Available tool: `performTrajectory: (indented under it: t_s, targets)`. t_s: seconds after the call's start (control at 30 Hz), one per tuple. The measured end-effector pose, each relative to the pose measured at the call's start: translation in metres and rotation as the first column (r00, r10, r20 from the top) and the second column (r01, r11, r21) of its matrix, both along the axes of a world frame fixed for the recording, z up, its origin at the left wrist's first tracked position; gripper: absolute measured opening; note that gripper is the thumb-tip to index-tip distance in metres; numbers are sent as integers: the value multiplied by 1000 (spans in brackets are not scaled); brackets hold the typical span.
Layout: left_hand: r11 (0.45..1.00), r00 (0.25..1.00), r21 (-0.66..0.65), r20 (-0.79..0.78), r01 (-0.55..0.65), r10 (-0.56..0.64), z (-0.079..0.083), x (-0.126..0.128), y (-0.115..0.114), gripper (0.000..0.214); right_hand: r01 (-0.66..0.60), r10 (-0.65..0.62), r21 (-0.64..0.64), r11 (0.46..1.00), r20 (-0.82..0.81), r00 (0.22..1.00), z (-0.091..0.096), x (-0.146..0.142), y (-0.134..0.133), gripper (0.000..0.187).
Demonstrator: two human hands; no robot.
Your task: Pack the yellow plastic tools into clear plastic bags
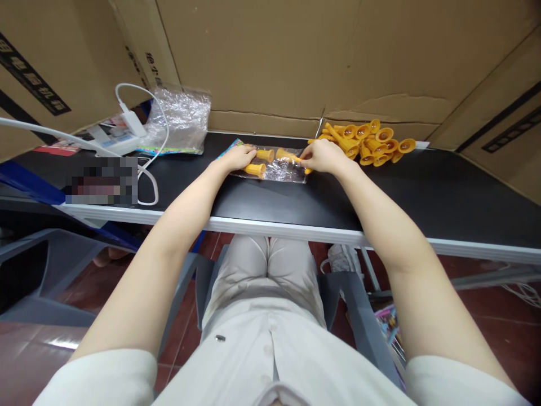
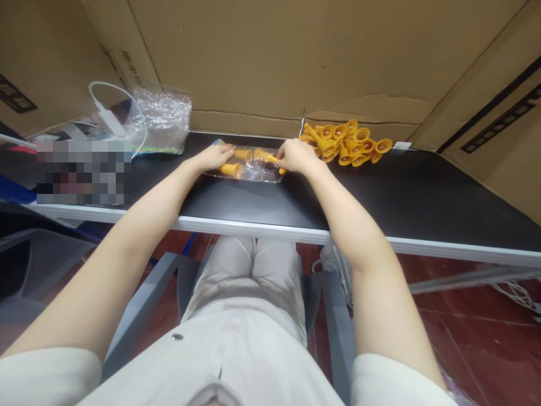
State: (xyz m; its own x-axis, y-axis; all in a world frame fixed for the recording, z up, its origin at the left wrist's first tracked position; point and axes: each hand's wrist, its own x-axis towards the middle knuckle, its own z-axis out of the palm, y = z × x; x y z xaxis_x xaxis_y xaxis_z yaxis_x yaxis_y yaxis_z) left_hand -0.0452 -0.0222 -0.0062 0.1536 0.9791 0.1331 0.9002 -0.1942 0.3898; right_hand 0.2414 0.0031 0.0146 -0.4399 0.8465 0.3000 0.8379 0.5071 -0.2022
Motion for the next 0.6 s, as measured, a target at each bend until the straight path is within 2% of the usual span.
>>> performTrajectory:
  t_s: [0.1, 0.23, 0.33, 0.4, 0.5, 0.6]
  targets:
    - [1000, 1000, -2, 15, 13, -13, 2, 7, -3, 51, 59, -54, 66, 996, -67, 996, -4, -6, -1, 29]
    - [1000, 1000, -22, 15, 12, -12, 6, 12, -8, 50, 111, -107, 21, 994, -130, 986, -6, -13, -9, 22]
    - [1000, 1000, -14, 5, 25, -25, 7, 14, -10, 51, 111, -110, -1, 994, -109, 988, -4, -20, -19, 20]
    - [999, 999, 25, 37, -30, 30, 6, 15, -9, 54, 118, -117, 0, 993, -80, 990, -3, -25, -23, 21]
    - [978, 971, 36, 135, -204, 198, 5, 16, -6, 59, 120, -119, 12, 993, -55, 991, -7, -30, -23, 24]
    - [965, 948, -4, 186, -260, 257, 6, 16, -6, 57, 12, -11, 11, 1000, -100, 995, -16, -33, -16, 33]
